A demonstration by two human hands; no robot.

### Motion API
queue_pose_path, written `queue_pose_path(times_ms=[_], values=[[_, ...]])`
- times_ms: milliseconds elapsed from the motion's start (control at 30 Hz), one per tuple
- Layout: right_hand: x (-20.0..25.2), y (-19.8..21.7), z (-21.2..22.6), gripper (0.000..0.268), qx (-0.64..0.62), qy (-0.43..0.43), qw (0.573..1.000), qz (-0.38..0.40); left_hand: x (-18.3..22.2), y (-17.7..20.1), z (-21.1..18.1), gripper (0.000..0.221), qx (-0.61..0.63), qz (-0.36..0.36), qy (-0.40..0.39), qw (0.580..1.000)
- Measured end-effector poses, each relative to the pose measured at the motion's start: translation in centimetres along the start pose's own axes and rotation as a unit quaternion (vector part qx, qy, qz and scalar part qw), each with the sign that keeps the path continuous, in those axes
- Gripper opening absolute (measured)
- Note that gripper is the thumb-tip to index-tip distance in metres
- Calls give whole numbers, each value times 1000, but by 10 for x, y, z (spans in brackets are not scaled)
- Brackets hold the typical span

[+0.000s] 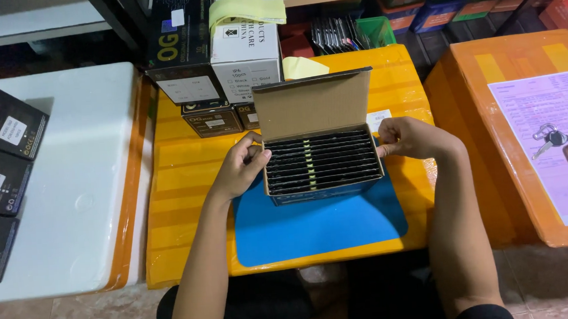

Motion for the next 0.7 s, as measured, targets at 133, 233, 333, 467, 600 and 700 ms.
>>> queue_pose_path(times_ms=[133,233,333,467,600,700], values=[[28,12,21,38,-2,63,997,-44,-1,-1,11,35,23,9,-7,1000],[81,36,87,50,-16,211,967,-145,-2,0,-1,33,44,11,-15,999],[124,28,159,69,68,304,934,-173,-3,0,3,33,54,9,-23,998],[113,-14,214,116,153,341,917,-136,-5,2,13,29,48,21,-9,999],[80,-41,206,159,282,285,899,-177,2,-3,-15,32,70,48,-25,996],[98,-46,209,171,316,270,889,-190,9,-6,-38,37,74,67,-37,994]])
Point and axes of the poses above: each hand's wrist, its own x-axis away from the middle knuckle, its own y-axis out of the back of the hand, z = x × y, the point moved 9 cm from there along -x, towards the middle knuckle, and after that the axes turned 6 degrees about y, right-handed, at the moved point
